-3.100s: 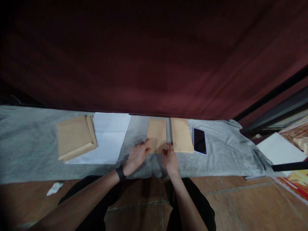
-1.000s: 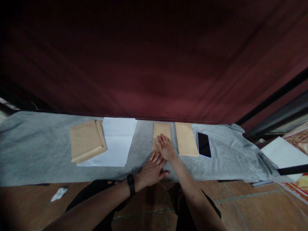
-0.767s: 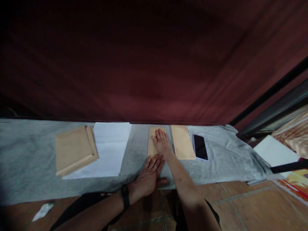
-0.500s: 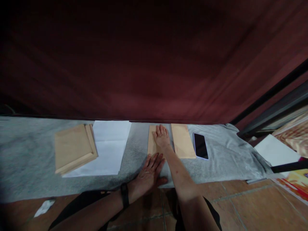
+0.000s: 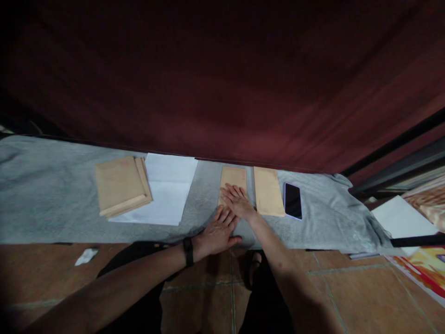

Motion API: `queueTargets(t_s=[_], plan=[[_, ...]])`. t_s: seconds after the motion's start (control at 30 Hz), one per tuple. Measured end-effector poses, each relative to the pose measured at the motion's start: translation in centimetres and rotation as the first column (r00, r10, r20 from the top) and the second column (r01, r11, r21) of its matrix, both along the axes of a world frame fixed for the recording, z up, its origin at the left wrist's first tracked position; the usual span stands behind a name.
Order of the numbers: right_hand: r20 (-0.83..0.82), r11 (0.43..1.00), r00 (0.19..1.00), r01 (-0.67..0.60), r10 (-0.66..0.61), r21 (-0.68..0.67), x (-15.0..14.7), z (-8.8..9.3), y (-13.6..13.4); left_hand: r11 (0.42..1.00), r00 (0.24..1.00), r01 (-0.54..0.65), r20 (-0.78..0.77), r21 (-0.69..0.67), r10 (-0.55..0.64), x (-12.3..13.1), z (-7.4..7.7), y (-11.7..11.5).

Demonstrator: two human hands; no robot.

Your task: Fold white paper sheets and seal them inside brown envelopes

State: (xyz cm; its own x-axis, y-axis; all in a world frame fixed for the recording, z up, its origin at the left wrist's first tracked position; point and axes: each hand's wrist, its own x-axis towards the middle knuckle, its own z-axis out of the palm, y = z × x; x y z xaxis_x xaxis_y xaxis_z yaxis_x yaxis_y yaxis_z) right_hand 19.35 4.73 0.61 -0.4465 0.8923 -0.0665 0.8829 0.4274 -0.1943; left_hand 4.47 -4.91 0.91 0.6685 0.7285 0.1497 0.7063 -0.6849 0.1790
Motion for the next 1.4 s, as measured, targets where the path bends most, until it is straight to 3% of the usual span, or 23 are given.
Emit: queueTargets(t_s=[0.43,0.7,1.0,1.2,1.4], plan=[[0.038,0.936,0.957,0.274,-0.289,0.219,-2.1,-1.0,7.2,0.999,0.999,0.043,0.016,0.001,-0.043,-0.4,-0.4,0.3],[0.039,0.895,0.92,0.369,-0.39,0.25,-2.6,-1.0,8.6,0.998,0.997,0.064,0.044,0.003,-0.064,-0.6,-0.3,0.1],[0.053,0.967,0.968,0.238,-0.243,0.09,-0.8,-1.0,5.1,1.0,1.0,0.024,0.012,0.013,-0.024,-0.2,-0.3,0.0],[-0.183,0.987,0.97,0.155,-0.159,-0.039,0.8,-1.8,0.8,1.0,1.0,0.01,0.011,-0.003,-0.01,0.0,0.0,0.0],[-0.441,0.973,0.876,0.12,-0.197,-0.195,2.3,-1.4,-4.7,1.0,1.0,0.018,0.012,-0.003,-0.018,0.0,0.4,-0.1]])
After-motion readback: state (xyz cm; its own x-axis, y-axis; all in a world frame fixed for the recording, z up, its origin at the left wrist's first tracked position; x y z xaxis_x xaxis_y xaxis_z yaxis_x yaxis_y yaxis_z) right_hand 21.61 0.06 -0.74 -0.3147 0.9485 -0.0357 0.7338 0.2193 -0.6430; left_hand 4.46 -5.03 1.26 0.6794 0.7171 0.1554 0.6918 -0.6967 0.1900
